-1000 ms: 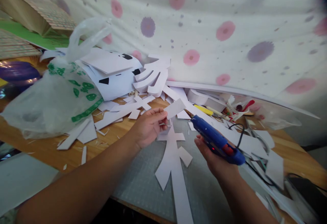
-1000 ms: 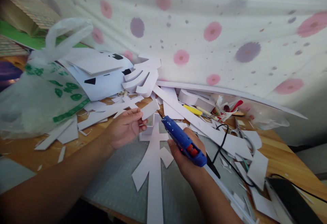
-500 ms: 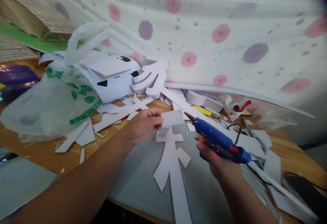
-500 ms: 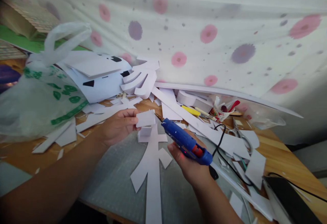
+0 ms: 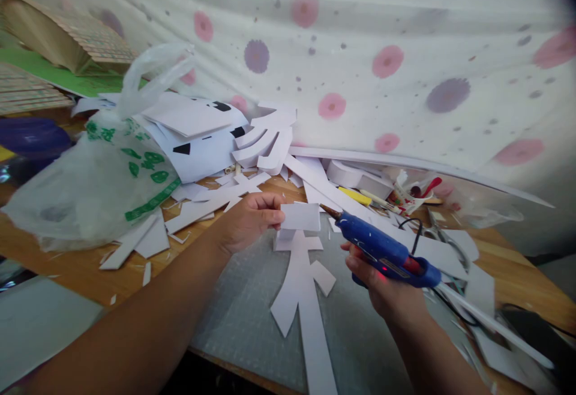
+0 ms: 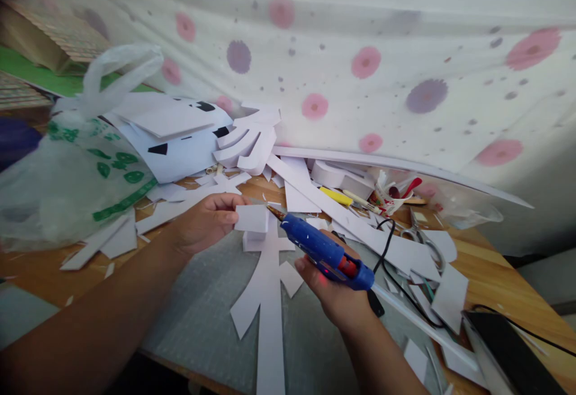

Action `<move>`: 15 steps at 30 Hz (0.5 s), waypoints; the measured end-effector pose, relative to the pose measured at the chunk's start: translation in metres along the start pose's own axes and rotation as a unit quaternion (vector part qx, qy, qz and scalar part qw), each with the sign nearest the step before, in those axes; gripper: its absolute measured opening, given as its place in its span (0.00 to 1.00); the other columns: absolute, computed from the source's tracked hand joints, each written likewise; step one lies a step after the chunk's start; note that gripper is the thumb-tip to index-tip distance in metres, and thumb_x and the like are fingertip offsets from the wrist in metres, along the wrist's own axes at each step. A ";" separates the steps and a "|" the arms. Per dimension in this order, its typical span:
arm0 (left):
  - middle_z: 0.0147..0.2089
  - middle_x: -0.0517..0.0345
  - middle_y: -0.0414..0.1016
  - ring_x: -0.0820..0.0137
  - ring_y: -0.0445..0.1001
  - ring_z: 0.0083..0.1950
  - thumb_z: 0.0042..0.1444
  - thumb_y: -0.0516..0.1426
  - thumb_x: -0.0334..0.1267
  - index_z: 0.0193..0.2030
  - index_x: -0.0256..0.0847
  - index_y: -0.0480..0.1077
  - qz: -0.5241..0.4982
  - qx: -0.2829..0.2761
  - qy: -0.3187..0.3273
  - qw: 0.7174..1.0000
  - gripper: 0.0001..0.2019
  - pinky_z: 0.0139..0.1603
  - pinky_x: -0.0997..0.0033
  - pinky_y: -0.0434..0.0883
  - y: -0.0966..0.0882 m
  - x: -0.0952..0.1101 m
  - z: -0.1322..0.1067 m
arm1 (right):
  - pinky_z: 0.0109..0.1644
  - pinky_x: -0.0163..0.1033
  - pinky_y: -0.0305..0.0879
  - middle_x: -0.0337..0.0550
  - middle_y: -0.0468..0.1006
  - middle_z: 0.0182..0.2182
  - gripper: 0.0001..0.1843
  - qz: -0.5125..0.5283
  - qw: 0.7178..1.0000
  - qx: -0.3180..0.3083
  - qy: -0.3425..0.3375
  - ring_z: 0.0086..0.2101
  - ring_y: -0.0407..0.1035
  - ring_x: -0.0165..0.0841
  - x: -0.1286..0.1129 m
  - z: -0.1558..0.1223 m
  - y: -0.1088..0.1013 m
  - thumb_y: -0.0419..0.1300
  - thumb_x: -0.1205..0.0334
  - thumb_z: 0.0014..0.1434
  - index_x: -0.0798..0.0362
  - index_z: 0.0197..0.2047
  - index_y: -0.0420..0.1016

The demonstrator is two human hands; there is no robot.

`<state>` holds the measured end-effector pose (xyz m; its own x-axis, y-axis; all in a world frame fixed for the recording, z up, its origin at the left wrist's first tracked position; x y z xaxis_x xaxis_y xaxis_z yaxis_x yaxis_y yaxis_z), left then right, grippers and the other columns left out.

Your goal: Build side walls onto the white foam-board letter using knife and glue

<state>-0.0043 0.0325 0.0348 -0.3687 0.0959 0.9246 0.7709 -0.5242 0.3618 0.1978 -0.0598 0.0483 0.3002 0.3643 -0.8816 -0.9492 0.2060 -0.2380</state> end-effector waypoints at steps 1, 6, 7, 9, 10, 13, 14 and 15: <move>0.29 0.60 0.68 0.72 0.67 0.33 0.41 0.65 0.37 0.28 0.37 0.71 -0.001 0.000 0.002 1.000 0.09 0.36 0.70 0.63 0.000 0.001 0.000 | 0.28 0.40 0.67 0.36 0.73 0.26 0.07 -0.007 1.000 0.001 -0.001 0.29 0.70 0.35 -0.001 0.000 0.001 0.66 0.58 0.51 0.47 0.27 0.70; 0.28 0.60 0.68 0.72 0.67 0.32 0.42 0.65 0.36 0.28 0.37 0.72 -0.007 -0.015 0.012 1.000 0.07 0.35 0.70 0.64 0.003 0.003 -0.001 | 0.29 0.42 0.68 0.38 0.74 0.26 0.07 -0.015 1.000 -0.002 -0.003 0.29 0.71 0.37 -0.003 0.000 0.001 0.65 0.58 0.52 0.47 0.28 0.70; 0.28 0.60 0.68 0.72 0.67 0.32 0.42 0.65 0.36 0.27 0.37 0.72 -0.007 -0.018 0.012 1.000 0.07 0.35 0.70 0.64 0.003 0.003 -0.001 | 0.28 0.42 0.68 0.38 0.74 0.26 0.07 -0.015 1.000 -0.004 -0.002 0.29 0.71 0.37 -0.002 0.001 0.000 0.65 0.58 0.52 0.47 0.28 0.70; 0.29 0.60 0.68 0.72 0.67 0.32 0.42 0.65 0.36 0.28 0.37 0.72 -0.001 -0.017 0.014 1.000 0.07 0.35 0.70 0.64 0.002 0.004 -0.001 | 0.28 0.42 0.68 0.37 0.74 0.26 0.08 -0.022 1.000 -0.012 -0.001 0.29 0.71 0.37 -0.001 0.001 0.000 0.65 0.58 0.52 0.47 0.27 0.69; 0.29 0.60 0.69 0.72 0.67 0.31 0.42 0.65 0.35 0.28 0.37 0.72 0.005 -0.014 0.014 1.000 0.07 0.35 0.70 0.64 0.002 0.004 -0.001 | 0.28 0.41 0.67 0.37 0.74 0.26 0.08 -0.027 0.999 -0.018 -0.001 0.29 0.71 0.37 -0.001 0.001 0.001 0.65 0.58 0.52 0.47 0.27 0.69; 0.29 0.60 0.69 0.72 0.67 0.31 0.42 0.65 0.35 0.27 0.37 0.72 0.021 -0.002 0.015 1.000 0.07 0.35 0.70 0.63 0.000 0.005 -0.001 | 0.27 0.41 0.67 0.37 0.74 0.26 0.09 -0.042 0.999 -0.033 -0.002 0.29 0.71 0.37 -0.001 0.002 0.001 0.65 0.57 0.53 0.47 0.27 0.69; 0.29 0.60 0.69 0.72 0.67 0.32 0.42 0.65 0.36 0.27 0.37 0.72 0.023 -0.001 0.014 1.000 0.07 0.35 0.71 0.63 0.000 0.005 -0.001 | 0.27 0.41 0.66 0.38 0.74 0.26 0.09 -0.043 0.998 -0.035 -0.002 0.29 0.71 0.36 -0.001 0.003 0.001 0.65 0.57 0.53 0.47 0.27 0.69; 0.29 0.60 0.69 0.72 0.67 0.32 0.42 0.65 0.36 0.27 0.37 0.72 0.023 0.000 0.015 1.000 0.08 0.35 0.71 0.63 0.000 0.005 -0.001 | 0.28 0.41 0.66 0.38 0.74 0.26 0.09 -0.042 0.998 -0.036 -0.002 0.29 0.71 0.37 -0.001 0.003 0.001 0.64 0.56 0.53 0.47 0.27 0.69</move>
<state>-0.0068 0.0327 0.0393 -0.3483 0.0457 0.9363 0.7876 -0.5274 0.3187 0.1969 -0.0578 0.0503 0.3793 0.3513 -0.8560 -0.9249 0.1697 -0.3402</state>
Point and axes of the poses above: each hand's wrist, its own z-axis towards the middle knuckle, its own y-axis out of the palm, x = y × z, the point moved 8 cm from there along z, towards the middle knuckle
